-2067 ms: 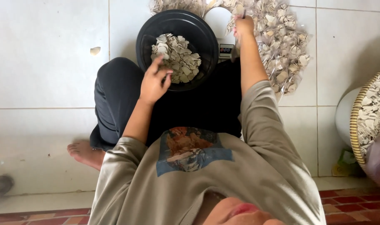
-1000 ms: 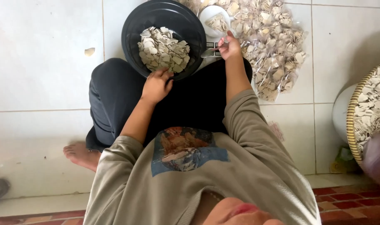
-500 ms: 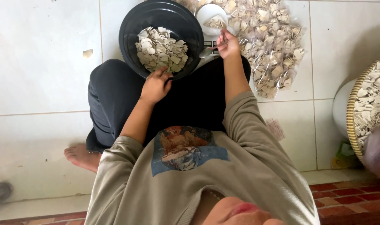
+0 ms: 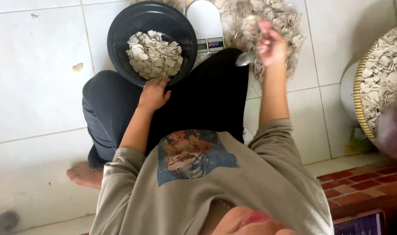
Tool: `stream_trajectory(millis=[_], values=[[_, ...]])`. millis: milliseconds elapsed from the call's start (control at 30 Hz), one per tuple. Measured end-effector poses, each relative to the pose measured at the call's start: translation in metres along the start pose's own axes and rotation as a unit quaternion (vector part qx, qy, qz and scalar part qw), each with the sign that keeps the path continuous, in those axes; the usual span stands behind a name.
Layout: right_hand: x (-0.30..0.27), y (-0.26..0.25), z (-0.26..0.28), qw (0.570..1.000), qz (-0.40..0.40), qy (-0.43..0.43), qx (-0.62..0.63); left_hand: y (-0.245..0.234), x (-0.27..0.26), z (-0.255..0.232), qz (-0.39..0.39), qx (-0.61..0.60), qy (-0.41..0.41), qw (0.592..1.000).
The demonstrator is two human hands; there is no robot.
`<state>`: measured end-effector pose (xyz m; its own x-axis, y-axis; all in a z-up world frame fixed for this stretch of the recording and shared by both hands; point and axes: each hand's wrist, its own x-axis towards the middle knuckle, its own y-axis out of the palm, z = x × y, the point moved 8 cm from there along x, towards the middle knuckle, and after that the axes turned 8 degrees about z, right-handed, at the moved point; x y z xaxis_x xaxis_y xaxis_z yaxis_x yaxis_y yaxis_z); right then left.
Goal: The person is manually packaging small pieces of chips into plastic bags, weighing each bag on a digital scale to ensure consistency.
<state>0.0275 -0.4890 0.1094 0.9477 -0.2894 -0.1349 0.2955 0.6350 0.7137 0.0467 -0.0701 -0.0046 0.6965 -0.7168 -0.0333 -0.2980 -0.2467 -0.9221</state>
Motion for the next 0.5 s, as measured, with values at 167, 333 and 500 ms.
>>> stream_trajectory(millis=[167,333,500], values=[[-0.046,-0.095,0.076,0.955,-0.24,-0.049,-0.165,-0.006,-0.001,-0.005,0.014,0.0,0.009,1.0],[-0.04,-0.195,0.121,0.887,-0.339,-0.049,-0.309,-0.009,-0.003,-0.012,0.044,-0.019,0.004,0.999],[0.031,-0.428,0.11,0.809,-0.403,0.001,-0.428,0.007,-0.013,-0.009,0.079,-0.024,-0.042,0.996]])
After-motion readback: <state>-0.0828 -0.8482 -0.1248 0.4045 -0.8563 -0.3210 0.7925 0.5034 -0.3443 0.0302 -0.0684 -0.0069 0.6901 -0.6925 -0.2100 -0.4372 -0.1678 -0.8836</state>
